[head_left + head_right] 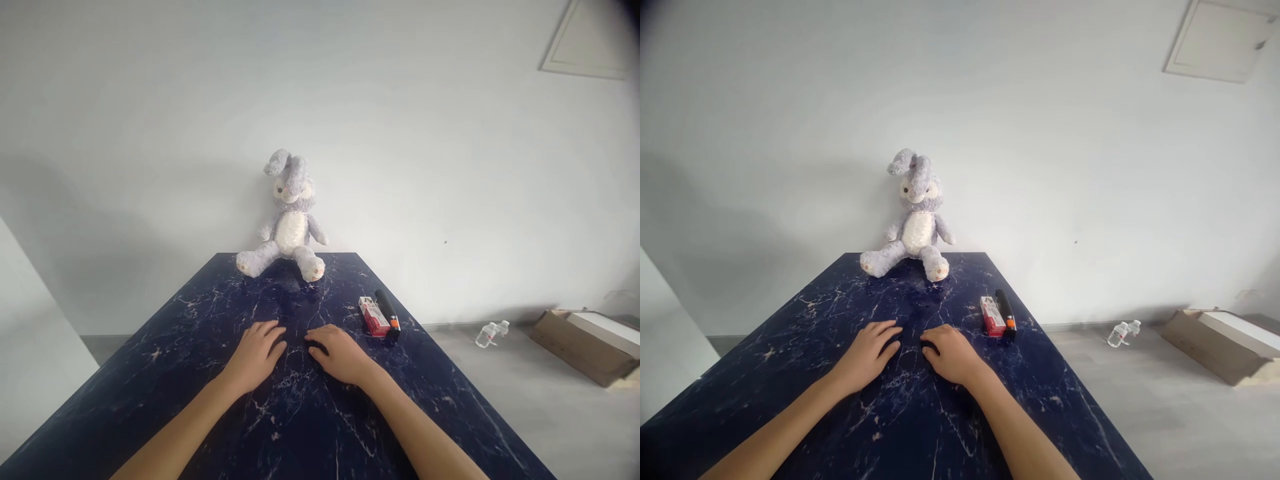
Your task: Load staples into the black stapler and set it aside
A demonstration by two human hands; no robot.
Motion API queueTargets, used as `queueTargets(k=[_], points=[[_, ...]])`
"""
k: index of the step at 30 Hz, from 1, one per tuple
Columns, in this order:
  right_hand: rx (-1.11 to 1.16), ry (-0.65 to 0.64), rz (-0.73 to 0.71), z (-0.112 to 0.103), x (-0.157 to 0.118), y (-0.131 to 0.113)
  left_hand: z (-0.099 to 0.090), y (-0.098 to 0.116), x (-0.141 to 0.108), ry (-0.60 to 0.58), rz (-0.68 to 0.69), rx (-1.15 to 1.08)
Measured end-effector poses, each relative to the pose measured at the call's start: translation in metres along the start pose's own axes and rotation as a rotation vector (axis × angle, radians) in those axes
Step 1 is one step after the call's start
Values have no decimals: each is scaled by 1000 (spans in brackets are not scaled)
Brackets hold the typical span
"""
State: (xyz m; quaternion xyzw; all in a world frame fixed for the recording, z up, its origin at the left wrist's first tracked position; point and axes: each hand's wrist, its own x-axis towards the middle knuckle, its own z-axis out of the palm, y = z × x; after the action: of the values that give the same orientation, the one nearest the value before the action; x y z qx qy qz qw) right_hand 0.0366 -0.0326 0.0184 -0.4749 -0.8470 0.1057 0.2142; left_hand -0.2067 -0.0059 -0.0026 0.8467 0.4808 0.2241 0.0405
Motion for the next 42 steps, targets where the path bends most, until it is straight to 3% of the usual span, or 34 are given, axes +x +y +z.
queueTargets(k=[2,7,10,14,16,17,19,24,29,37,42], points=[[-3,4,-18,-1,0,2,8,-6,-2,-50,17,4],[-11,22,-59,0,0,2,13,-10,-2,-42,34,6],[-36,123,-2,-11,2,8,12,-11,-2,-59,36,1],[-137,427,291,-39,-1,37,5,-12,0,-72,25,-34],[-217,522,599,-52,-7,60,-1,-14,1,-28,5,-58],[-228,484,760,-57,-10,71,-4,-16,1,-4,-5,-67],[-196,384,884,-63,-17,93,-12,-23,-1,26,-30,-79],[-132,226,881,-67,-20,118,-23,-43,-14,-15,-87,-109],[-81,193,802,-52,-9,96,-26,-43,-18,1,-67,-117],[28,210,660,2,35,15,-24,-27,-21,-6,-32,-154],[121,233,600,39,69,-32,-29,-28,-24,-81,-29,-166]])
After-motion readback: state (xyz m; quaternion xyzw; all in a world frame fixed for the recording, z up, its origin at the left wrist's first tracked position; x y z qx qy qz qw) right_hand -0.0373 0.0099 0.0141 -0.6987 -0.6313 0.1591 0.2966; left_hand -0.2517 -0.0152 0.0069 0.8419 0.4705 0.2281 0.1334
